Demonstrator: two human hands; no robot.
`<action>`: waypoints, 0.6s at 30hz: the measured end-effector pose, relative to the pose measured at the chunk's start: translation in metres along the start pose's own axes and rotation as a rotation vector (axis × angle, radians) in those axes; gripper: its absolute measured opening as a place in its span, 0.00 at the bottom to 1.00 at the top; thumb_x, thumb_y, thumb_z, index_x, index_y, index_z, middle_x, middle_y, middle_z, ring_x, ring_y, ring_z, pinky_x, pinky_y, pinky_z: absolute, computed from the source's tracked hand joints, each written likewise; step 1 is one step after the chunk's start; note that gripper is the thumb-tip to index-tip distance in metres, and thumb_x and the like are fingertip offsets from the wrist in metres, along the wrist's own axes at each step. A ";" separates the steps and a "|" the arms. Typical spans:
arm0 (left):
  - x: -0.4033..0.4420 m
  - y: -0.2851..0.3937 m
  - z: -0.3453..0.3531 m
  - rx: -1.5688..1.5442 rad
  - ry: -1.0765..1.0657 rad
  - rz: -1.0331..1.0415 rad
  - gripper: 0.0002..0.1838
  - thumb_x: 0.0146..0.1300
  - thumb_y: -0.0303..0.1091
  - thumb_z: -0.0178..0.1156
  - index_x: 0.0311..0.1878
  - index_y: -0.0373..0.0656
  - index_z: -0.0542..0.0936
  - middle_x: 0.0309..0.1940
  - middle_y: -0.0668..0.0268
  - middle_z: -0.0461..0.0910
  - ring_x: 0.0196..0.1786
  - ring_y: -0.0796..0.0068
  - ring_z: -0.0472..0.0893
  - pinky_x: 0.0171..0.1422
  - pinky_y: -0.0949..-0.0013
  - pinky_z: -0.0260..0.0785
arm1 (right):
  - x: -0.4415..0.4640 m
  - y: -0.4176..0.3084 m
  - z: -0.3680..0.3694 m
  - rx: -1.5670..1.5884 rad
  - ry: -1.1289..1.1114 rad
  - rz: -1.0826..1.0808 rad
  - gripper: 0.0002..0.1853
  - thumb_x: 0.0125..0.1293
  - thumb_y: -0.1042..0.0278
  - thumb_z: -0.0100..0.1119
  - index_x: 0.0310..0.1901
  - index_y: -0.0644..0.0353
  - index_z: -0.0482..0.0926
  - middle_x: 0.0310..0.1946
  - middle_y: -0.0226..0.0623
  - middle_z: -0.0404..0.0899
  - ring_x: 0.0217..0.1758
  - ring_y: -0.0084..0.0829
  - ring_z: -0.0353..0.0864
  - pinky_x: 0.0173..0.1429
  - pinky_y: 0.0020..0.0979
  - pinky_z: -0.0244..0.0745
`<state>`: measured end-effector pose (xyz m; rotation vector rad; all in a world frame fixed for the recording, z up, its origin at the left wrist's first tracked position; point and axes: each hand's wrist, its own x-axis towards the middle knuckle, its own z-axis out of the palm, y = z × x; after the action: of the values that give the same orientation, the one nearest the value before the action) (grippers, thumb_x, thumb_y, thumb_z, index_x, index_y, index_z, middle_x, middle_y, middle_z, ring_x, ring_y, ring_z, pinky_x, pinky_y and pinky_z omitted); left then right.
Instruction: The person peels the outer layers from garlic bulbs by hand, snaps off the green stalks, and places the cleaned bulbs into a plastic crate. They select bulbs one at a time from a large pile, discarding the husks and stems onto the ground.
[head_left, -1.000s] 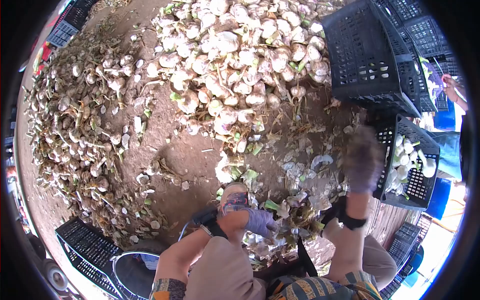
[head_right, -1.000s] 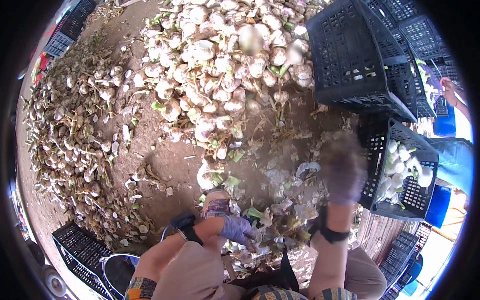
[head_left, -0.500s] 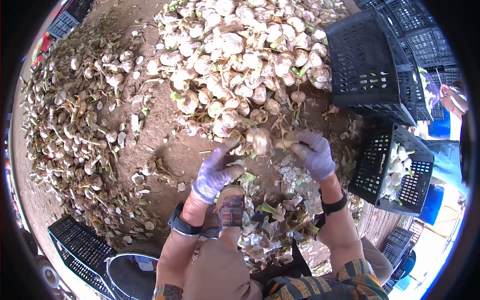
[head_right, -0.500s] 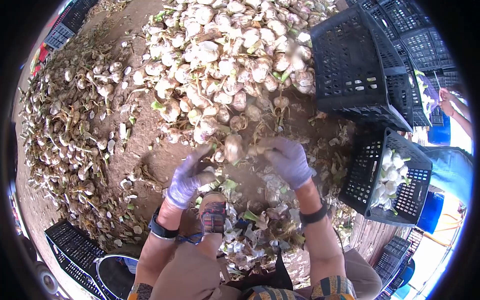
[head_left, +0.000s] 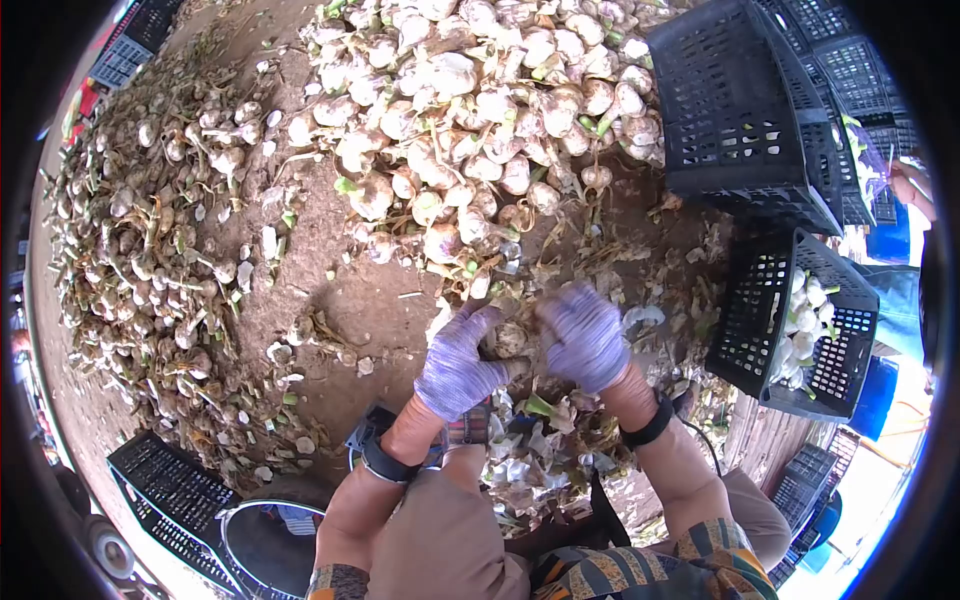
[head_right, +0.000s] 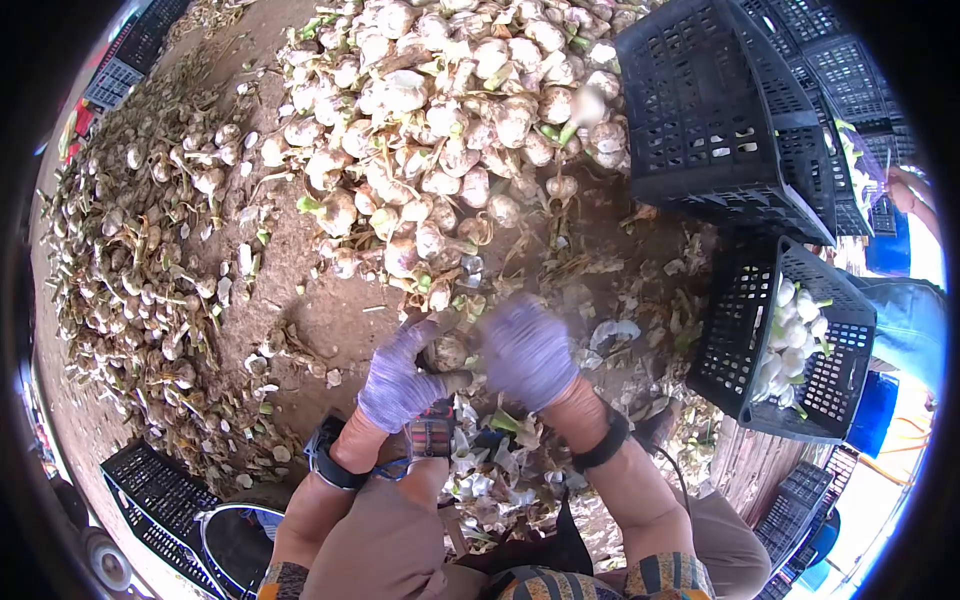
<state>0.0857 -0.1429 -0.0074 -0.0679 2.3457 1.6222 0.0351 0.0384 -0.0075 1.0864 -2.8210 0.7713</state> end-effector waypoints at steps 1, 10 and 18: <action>-0.003 -0.005 0.002 -0.123 0.017 -0.002 0.35 0.36 0.30 0.73 0.53 0.42 0.73 0.44 0.58 0.75 0.45 0.62 0.77 0.51 0.67 0.70 | -0.006 0.015 0.005 -0.118 0.019 0.077 0.09 0.46 0.70 0.55 0.33 0.54 0.78 0.30 0.37 0.76 0.36 0.42 0.76 0.39 0.39 0.74; -0.008 -0.015 0.011 -0.935 0.094 -0.111 0.34 0.43 0.24 0.70 0.56 0.40 0.67 0.49 0.64 0.72 0.52 0.73 0.72 0.56 0.67 0.67 | -0.022 0.013 -0.015 1.021 0.057 1.002 0.20 0.52 0.59 0.64 0.42 0.62 0.74 0.27 0.33 0.75 0.24 0.26 0.75 0.24 0.26 0.68; -0.014 -0.022 0.020 0.094 0.157 0.383 0.27 0.40 0.30 0.69 0.48 0.48 0.73 0.49 0.56 0.69 0.50 0.50 0.72 0.52 0.57 0.68 | -0.003 -0.031 0.011 1.540 0.070 1.282 0.17 0.56 0.62 0.63 0.42 0.64 0.73 0.27 0.28 0.72 0.25 0.18 0.70 0.24 0.20 0.66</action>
<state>0.1075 -0.1343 -0.0301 0.3029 2.6793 1.7209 0.0588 0.0159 -0.0041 -1.2075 -2.0693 2.9574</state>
